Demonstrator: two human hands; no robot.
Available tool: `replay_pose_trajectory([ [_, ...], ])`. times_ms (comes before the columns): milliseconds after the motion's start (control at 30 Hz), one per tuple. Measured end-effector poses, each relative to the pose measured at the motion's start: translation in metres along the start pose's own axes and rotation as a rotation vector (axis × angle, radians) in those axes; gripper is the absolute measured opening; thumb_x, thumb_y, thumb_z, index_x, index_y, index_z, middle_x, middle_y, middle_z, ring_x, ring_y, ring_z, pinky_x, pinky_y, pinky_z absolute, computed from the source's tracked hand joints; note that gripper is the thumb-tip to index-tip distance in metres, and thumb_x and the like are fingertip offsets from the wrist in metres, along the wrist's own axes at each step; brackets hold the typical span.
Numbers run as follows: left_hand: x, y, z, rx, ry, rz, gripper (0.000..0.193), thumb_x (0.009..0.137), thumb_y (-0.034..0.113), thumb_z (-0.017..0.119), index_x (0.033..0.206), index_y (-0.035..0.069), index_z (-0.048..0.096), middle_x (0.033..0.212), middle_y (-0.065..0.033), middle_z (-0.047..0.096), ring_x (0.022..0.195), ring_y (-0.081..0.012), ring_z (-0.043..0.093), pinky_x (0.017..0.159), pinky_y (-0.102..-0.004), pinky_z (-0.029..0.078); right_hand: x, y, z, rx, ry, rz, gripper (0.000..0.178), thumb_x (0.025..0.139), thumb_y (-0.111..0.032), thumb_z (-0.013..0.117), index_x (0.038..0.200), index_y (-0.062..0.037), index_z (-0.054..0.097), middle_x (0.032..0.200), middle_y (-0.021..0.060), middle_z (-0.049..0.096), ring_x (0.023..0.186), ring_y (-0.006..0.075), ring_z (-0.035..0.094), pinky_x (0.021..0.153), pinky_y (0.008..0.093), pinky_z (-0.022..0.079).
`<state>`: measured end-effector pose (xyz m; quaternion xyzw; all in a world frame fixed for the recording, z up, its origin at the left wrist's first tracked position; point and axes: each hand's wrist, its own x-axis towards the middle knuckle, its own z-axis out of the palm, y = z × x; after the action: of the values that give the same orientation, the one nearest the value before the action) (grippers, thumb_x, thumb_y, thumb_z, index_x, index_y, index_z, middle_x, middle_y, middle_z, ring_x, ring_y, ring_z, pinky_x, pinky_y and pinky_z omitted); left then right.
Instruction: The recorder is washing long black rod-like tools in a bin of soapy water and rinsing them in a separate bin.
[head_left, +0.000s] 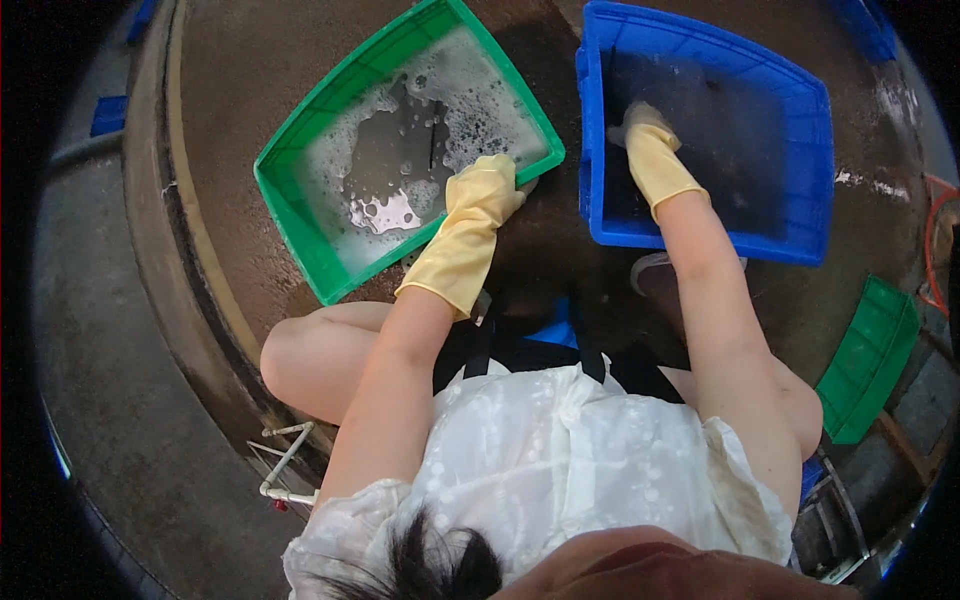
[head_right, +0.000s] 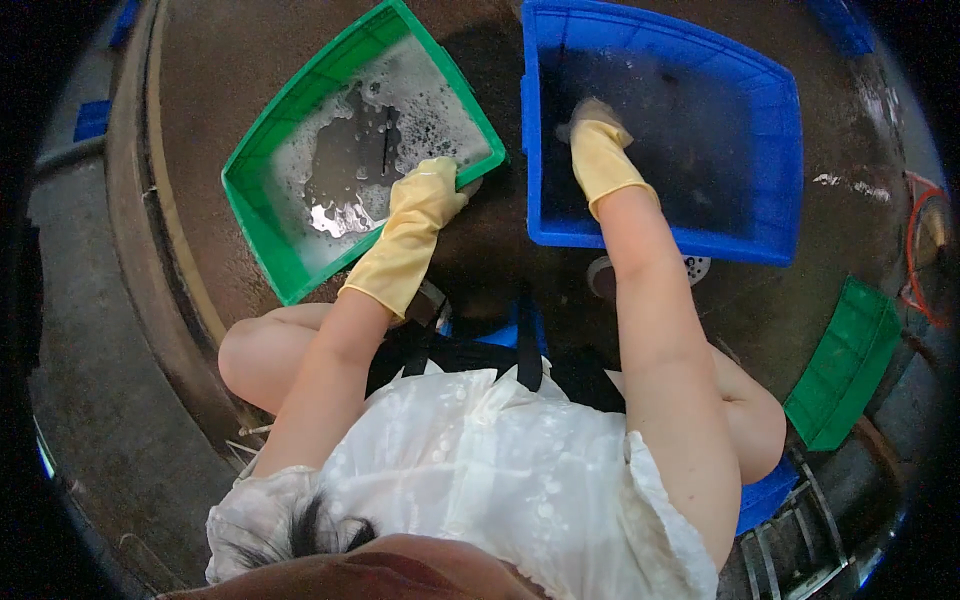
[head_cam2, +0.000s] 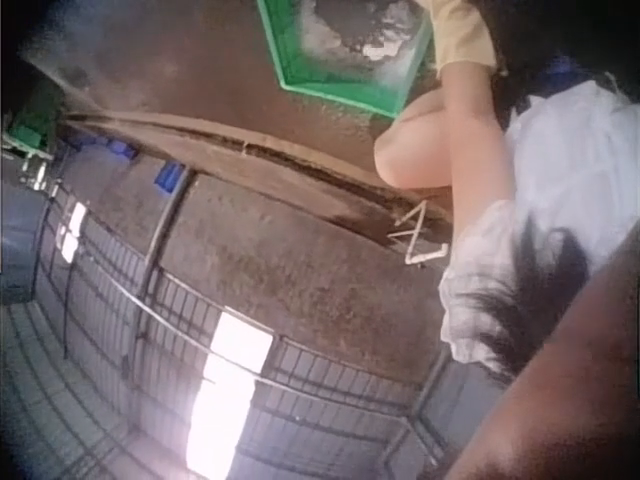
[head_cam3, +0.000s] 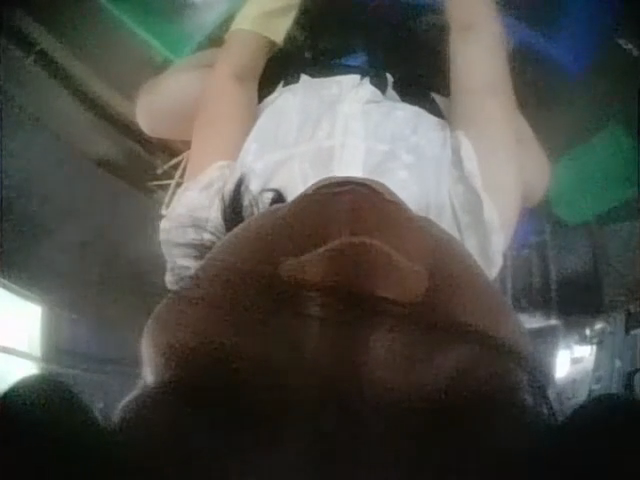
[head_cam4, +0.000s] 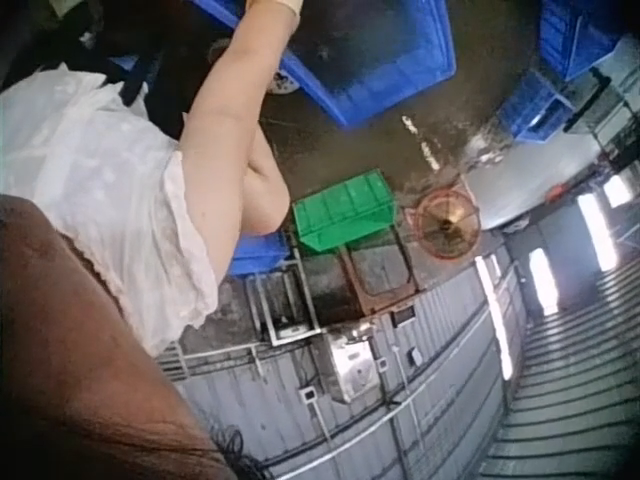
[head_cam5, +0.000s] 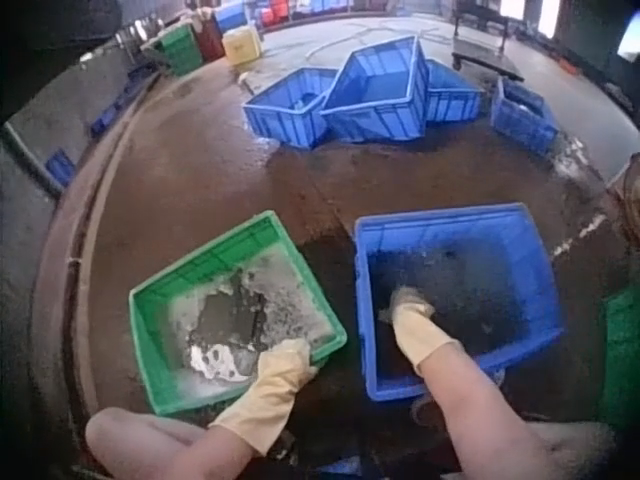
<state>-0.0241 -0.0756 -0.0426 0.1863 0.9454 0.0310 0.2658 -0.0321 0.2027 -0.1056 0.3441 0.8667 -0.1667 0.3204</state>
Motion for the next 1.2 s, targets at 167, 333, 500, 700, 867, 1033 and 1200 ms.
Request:
replay_pose_trajectory([
  [167,0.004,0.002,-0.001,-0.004,-0.089,0.022,0.045,0.089,0.049,0.070,0.112,0.010,0.070,0.114,-0.0172,0.071,0.109,-0.0361,0.067,0.091,-0.0479,0.054,0.029,0.019,0.004,-0.076,-0.035,0.160,0.072,0.085,-0.049,0.075,0.145,-0.0147,0.055,0.147,0.0116,0.057,0.136,0.0325,0.055,0.108,0.0499,0.048],
  [333,-0.006,-0.001,-0.014,0.014,-0.073,-0.007,0.044,0.089,0.049,0.070,0.112,0.011,0.069,0.115,-0.0163,0.071,0.110,-0.0346,0.068,0.090,-0.0472,0.054,0.021,0.006,-0.008,-0.543,-0.007,-0.109,0.035,0.092,-0.040,0.064,0.121,-0.0232,0.075,0.134,0.0052,0.068,0.127,0.0245,0.063,0.100,0.0438,0.053],
  [500,0.000,0.004,-0.011,0.015,-0.120,-0.030,0.046,0.087,0.048,0.072,0.114,0.011,0.068,0.116,-0.0156,0.071,0.110,-0.0347,0.068,0.090,-0.0478,0.054,0.051,0.034,0.028,-0.855,0.147,-0.423,0.024,0.091,-0.027,0.063,0.106,-0.0172,0.079,0.123,0.0055,0.073,0.111,0.0259,0.070,0.091,0.0393,0.056],
  [700,0.003,0.010,-0.004,0.034,-0.049,0.043,0.043,0.086,0.044,0.074,0.112,0.010,0.068,0.116,-0.0149,0.071,0.109,-0.0342,0.068,0.090,-0.0470,0.054,0.032,0.039,0.029,0.087,0.157,0.120,0.043,0.089,-0.020,0.068,0.131,-0.0085,0.067,0.141,0.0185,0.060,0.130,0.0344,0.059,0.108,0.0449,0.050],
  [867,-0.003,0.013,-0.007,0.042,-0.024,-0.017,0.039,0.085,0.044,0.075,0.107,0.011,0.073,0.111,-0.0127,0.074,0.107,-0.0314,0.070,0.087,-0.0445,0.056,0.028,0.071,0.022,0.545,0.095,-0.207,0.040,0.080,-0.008,0.067,0.119,-0.0013,0.069,0.113,0.0173,0.073,0.102,0.0305,0.071,0.091,0.0418,0.055],
  [1033,-0.006,0.004,-0.006,0.082,0.024,0.017,0.042,0.086,0.046,0.074,0.109,0.011,0.073,0.112,-0.0128,0.074,0.107,-0.0313,0.070,0.088,-0.0437,0.056,-0.039,0.073,-0.031,1.245,-0.143,-0.589,0.021,0.079,-0.004,0.068,0.099,-0.0015,0.073,0.096,0.0129,0.076,0.086,0.0211,0.071,0.078,0.0342,0.053],
  [1200,-0.003,0.005,-0.003,0.073,0.023,0.008,0.044,0.087,0.048,0.073,0.109,0.011,0.073,0.113,-0.0127,0.074,0.107,-0.0313,0.070,0.089,-0.0436,0.056,-0.093,0.072,-0.070,1.278,0.150,-0.868,0.017,0.089,-0.006,0.065,0.103,0.0001,0.073,0.100,0.0139,0.076,0.093,0.0238,0.074,0.091,0.0352,0.053],
])
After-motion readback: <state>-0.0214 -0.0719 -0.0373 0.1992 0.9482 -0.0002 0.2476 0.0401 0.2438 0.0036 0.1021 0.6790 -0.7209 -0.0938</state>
